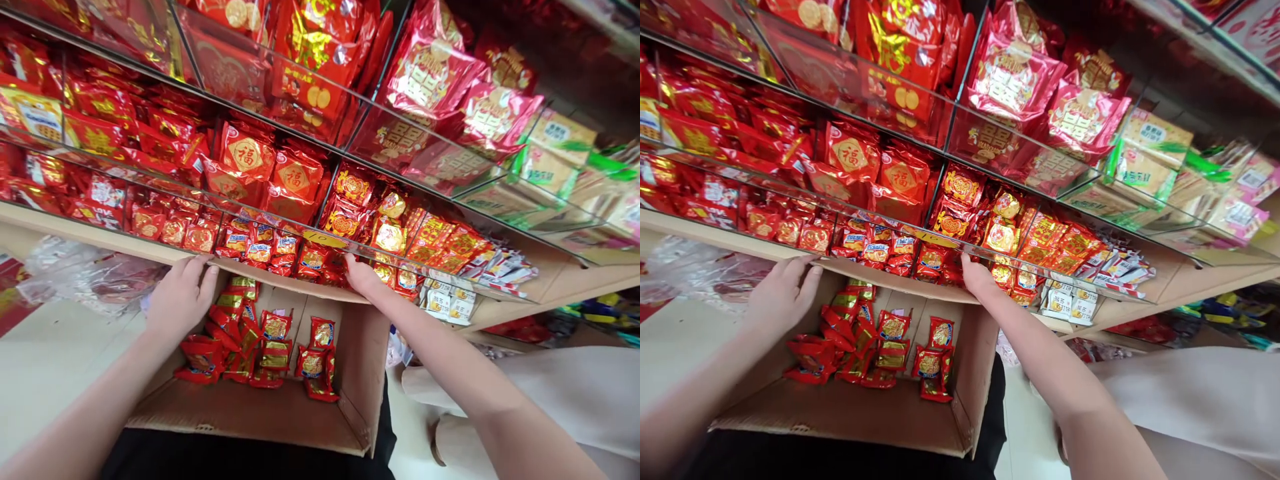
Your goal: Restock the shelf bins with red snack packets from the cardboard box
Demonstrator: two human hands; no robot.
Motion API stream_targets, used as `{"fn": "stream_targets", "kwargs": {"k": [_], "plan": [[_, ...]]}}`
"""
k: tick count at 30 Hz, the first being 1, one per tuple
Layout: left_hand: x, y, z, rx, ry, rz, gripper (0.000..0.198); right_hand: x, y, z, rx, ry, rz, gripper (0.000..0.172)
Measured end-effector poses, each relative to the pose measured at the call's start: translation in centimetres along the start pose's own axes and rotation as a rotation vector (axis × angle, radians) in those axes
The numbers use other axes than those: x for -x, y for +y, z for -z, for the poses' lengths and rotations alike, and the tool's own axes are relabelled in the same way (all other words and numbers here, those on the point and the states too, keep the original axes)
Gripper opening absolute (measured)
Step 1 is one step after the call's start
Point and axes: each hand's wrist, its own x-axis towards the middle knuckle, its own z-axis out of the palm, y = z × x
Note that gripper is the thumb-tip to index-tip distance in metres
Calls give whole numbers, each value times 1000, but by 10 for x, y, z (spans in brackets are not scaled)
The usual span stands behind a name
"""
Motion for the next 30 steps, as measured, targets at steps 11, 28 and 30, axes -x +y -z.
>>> {"fn": "stream_targets", "kwargs": {"k": [11, 28, 30], "plan": [[3, 1, -3, -70, 31, -25, 43, -18, 18, -5, 47, -16, -102, 40], [2, 2, -3, -99, 33, 0, 44, -35, 15, -13, 248, 99, -104, 33], [2, 1, -4, -102, 38, -5, 44, -32, 16, -11, 256, 79, -65, 35]]}}
